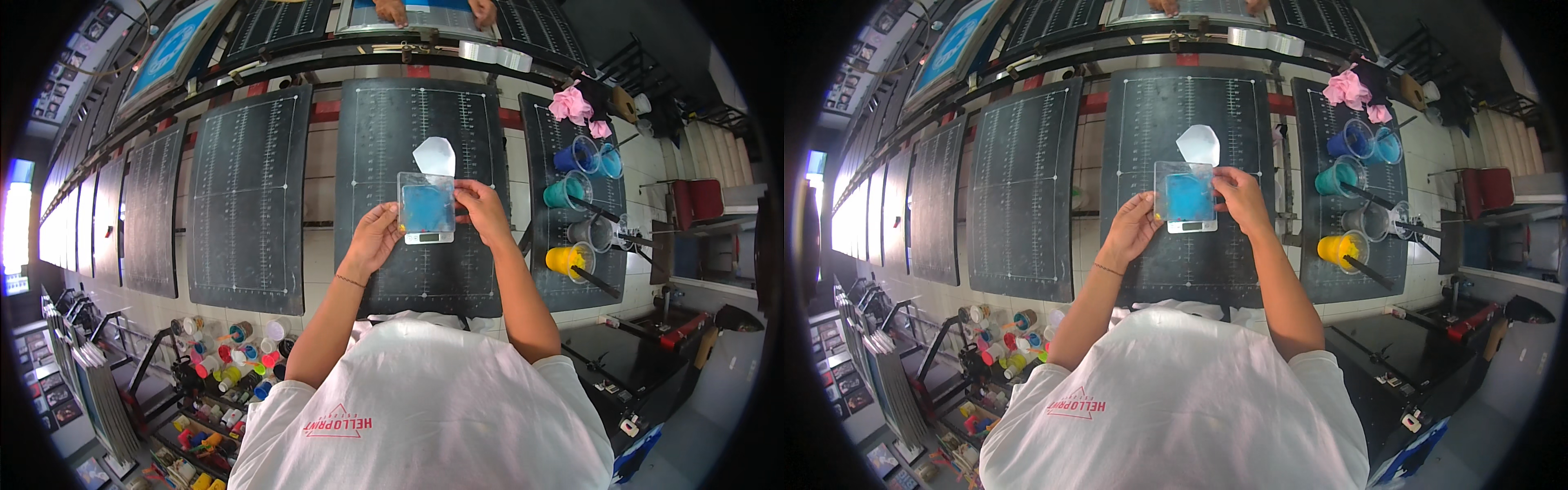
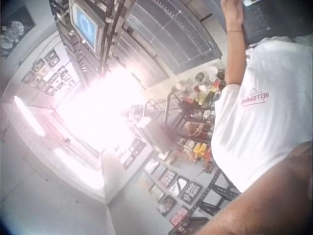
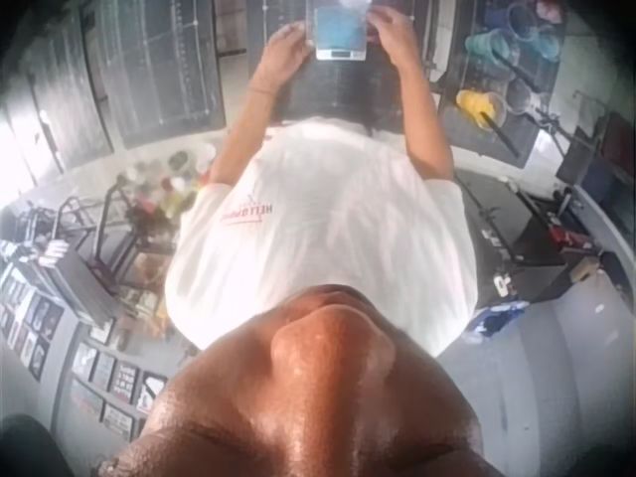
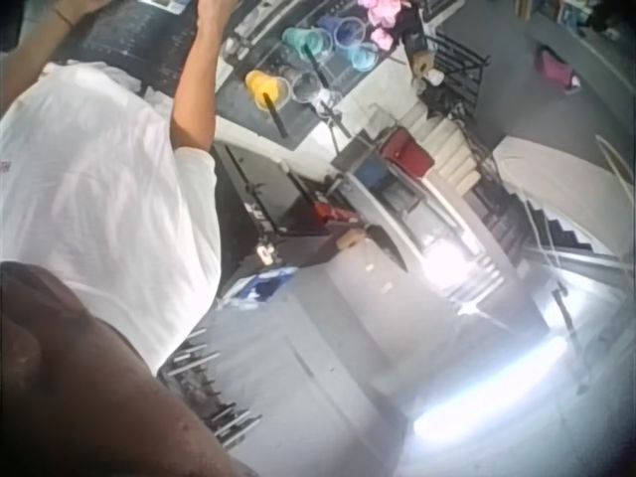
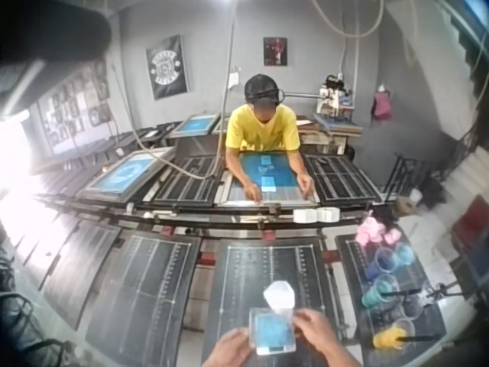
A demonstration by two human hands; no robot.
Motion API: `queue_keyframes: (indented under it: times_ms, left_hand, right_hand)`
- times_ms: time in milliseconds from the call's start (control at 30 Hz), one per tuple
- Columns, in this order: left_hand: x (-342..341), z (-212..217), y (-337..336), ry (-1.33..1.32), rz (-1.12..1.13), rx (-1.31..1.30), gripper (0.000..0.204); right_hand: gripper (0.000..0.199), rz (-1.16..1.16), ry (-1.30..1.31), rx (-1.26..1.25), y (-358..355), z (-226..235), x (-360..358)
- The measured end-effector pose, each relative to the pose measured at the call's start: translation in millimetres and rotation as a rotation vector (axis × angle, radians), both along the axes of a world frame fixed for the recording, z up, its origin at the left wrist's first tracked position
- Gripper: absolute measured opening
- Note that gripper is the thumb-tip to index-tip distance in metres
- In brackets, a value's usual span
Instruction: The person wipes a glass plate with a cloth, weighs the plate on a digital scale, and arranges several cups containing different colors of screen printing ink on a table.
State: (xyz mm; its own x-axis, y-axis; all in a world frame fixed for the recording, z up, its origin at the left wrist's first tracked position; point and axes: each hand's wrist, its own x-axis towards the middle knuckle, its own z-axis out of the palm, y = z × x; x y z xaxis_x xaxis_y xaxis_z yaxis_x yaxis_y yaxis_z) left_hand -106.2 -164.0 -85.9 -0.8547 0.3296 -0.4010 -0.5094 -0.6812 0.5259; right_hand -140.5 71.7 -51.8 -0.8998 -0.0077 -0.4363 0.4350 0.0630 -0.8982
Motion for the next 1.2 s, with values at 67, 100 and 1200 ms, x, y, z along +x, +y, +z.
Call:
queue_keyframes:
  times_ms: [67, 100, 1200]
  left_hand:
    - [-5.6, 7.3, 0.8, 0.035, -0.042, 0.094, 0.016]
    - [-5.9, 10.0, 0.1, 0.053, -0.064, 0.141, 0.015]
    - [-66.7, 44.9, -53.3, 0.045, 0.212, -0.133, 0.016]
  right_hand:
    - [0.028, 0.000, -0.038, -0.058, 0.5, 14.7, -2.5]
    - [0.028, 0.035, -0.043, -0.089, -1.4, 14.5, -1.9]
    - [0.058, -1.197, -0.370, 1.066, 289.9, -8.8, -355.2]
